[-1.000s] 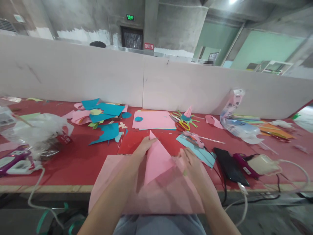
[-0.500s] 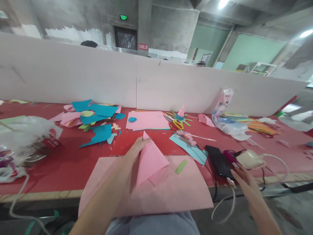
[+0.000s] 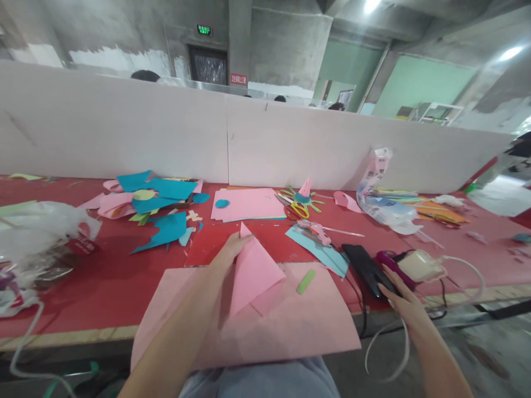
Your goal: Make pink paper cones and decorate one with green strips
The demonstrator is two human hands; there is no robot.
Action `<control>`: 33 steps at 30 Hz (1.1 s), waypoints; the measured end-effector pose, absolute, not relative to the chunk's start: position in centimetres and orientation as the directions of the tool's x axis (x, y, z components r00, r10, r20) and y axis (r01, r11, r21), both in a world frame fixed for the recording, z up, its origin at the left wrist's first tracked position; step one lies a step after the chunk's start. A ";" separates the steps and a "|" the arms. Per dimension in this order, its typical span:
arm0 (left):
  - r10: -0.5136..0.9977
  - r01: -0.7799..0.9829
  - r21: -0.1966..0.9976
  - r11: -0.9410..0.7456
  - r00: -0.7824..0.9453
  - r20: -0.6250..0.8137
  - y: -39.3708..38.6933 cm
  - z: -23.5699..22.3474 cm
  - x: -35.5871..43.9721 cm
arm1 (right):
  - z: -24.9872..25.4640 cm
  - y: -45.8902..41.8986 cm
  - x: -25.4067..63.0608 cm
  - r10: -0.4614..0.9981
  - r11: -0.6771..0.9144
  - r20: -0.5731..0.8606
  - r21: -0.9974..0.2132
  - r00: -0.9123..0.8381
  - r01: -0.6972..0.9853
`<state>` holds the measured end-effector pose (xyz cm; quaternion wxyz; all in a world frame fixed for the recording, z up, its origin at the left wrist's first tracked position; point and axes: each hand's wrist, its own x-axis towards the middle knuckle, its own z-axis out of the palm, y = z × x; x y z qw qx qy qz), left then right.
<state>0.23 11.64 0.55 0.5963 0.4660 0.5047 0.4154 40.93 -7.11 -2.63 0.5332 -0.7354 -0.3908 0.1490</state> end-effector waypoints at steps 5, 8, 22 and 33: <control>0.965 -0.027 0.974 0.224 0.144 -0.218 11.8 0.4 0.2 | -2.5 -7.0 40.7 0.756 -0.184 0.069 -0.932 0.651 0.313; 0.967 -0.031 0.976 0.217 0.144 -0.211 11.8 0.3 0.2 | -2.3 -7.1 40.2 0.748 -0.175 0.031 -0.954 0.663 0.243; 0.968 0.000 0.976 0.217 0.132 -0.215 12.1 0.1 0.2 | -1.6 -7.6 40.3 0.742 -0.183 -0.047 -0.974 0.669 0.134; 0.966 0.003 0.979 0.203 0.165 -0.201 12.4 -0.4 0.2 | -0.7 -7.9 39.4 0.737 -0.186 -0.056 -0.975 0.674 0.122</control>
